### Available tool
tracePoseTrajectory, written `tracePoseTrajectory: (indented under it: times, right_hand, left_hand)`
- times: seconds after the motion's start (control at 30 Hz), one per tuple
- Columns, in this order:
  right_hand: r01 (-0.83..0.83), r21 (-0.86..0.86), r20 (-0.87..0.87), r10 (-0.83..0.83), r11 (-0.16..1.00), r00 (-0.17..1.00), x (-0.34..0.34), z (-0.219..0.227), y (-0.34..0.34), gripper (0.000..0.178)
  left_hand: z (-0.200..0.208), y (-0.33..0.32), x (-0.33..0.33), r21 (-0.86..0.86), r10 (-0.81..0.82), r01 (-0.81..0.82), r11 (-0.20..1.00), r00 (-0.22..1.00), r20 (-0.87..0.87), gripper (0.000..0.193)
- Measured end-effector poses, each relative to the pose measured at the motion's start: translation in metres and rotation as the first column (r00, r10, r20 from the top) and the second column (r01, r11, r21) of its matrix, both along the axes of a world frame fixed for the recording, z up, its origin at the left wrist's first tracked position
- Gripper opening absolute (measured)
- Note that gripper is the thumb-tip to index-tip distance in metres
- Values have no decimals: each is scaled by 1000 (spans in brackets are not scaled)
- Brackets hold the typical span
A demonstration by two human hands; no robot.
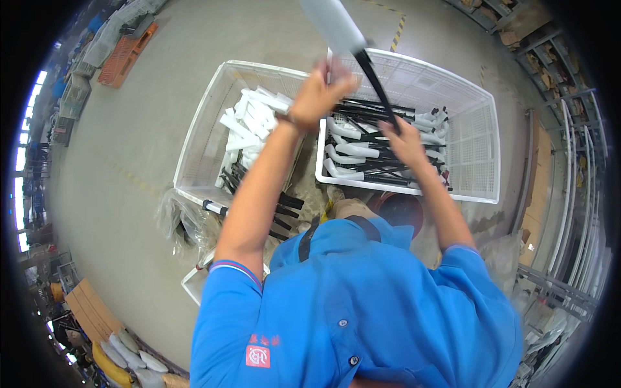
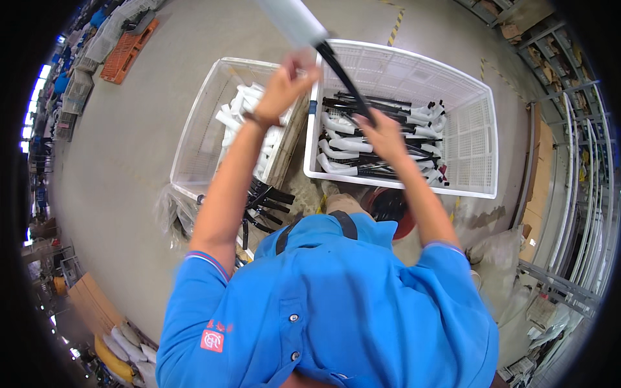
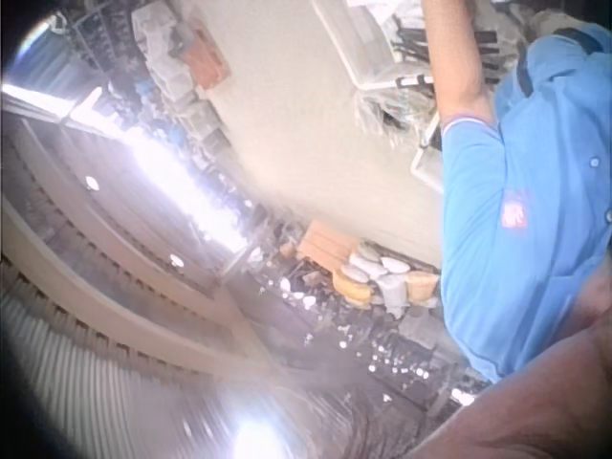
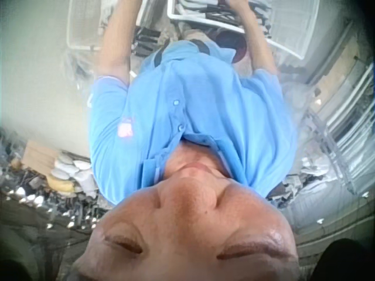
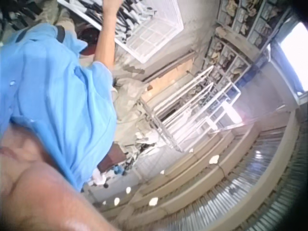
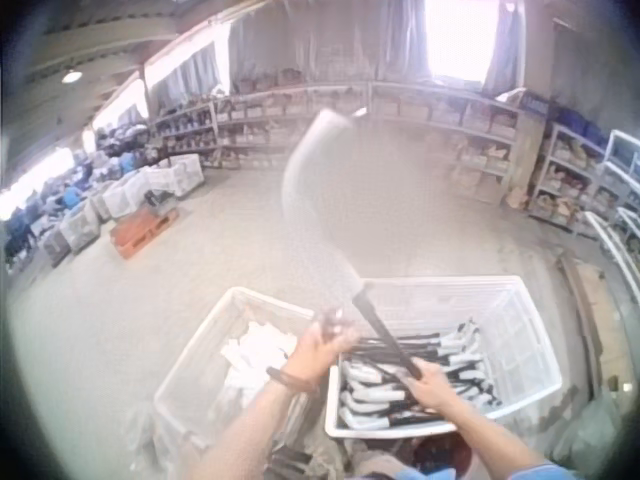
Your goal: The person repeatedly picks up black curved rods and white cylindrical sleeves from white plastic bins, inserts the sleeves onto the rods, and places the assembled units into a bin. The person handles the parts one at a time and continues the cycle throughout the clip.
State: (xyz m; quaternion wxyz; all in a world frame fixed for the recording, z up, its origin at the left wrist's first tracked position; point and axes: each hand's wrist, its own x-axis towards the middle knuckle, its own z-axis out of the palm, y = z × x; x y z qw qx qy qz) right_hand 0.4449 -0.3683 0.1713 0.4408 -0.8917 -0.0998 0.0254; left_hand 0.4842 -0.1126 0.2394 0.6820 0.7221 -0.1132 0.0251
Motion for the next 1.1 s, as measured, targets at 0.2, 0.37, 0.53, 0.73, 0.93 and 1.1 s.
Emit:
tracePoseTrajectory:
  times: [0.2,0.37,0.53,0.73,0.93,1.1]
  right_hand:
    - [-89,-639,-243,-90,764,966,-41,-116,-205,35]
    - [-386,-734,-438,45,559,898,34,-222,-239,37]
    - [-462,-817,-438,149,345,886,134,-299,-181,49]
    - [-600,-425,-21,656,678,755,119,-282,35,34]
    - [-904,-148,211,906,401,367,-73,-278,278,22]
    - [-836,-532,-310,886,138,344,-130,-351,354,20]
  left_hand:
    - [-268,53,-208,65,191,-242,968,545,-817,19]
    - [-304,113,-406,507,465,-391,768,-202,-862,11]
    - [-280,92,-453,525,418,-681,510,-337,-844,21]
    - [-286,0,-455,420,457,-713,561,-157,-876,25]
    - [-297,-38,-483,320,344,-711,626,-117,-932,24]
    - [-296,-41,-521,242,337,-844,478,-78,-938,28]
